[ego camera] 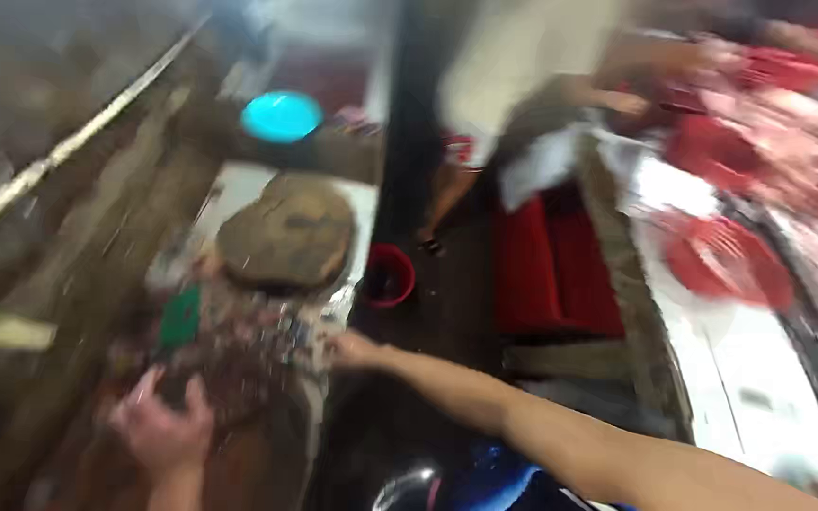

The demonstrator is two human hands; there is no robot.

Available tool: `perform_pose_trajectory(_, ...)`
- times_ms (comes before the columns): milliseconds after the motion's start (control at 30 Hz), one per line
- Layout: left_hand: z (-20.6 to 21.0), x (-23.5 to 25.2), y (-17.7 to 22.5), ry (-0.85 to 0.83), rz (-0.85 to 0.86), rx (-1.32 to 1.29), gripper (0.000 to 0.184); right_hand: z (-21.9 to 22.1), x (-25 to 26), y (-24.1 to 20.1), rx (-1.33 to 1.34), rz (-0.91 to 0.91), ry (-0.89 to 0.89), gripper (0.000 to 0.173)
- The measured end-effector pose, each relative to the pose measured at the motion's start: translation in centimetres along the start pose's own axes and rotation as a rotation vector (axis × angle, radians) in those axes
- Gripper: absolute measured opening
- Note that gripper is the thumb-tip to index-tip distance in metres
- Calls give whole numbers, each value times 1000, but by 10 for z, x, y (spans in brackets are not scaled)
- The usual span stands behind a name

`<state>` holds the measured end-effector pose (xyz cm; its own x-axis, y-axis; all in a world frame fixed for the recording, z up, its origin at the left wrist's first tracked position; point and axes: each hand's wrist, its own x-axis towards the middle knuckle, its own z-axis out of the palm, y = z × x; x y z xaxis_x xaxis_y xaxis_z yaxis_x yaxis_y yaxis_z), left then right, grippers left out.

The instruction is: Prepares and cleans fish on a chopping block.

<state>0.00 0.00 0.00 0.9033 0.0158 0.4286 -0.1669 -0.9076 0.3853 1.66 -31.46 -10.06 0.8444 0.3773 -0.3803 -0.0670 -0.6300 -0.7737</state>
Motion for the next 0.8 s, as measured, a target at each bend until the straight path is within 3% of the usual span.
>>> perform_pose_trajectory(67, -8, -30, 6, -118, -226, -32, 61, -13, 0, 24, -63, 7, -27, 32)
perform_pose_trajectory(133, -18, -58, 4, -129, -367, -39, 60, -22, 0, 58, -119, -53, -11, 29)
perform_pose_trajectory(267, -39, -115, 21, -23, -531, -1, 55, -58, -14, 112, -200, -59, -82, 28)
perform_pose_trajectory(500, -43, -202, 92, 171, -731, 72, 46, -121, -40, 203, -343, 12, -93, 37)
perform_pose_trajectory(667, -29, -270, 140, 300, -798, 133, 40, -133, -58, 218, -322, 128, -37, 33)
perform_pose_trajectory(800, -25, -312, 166, 518, -988, 56, 34, -108, -52, 191, -345, 50, -89, 31)
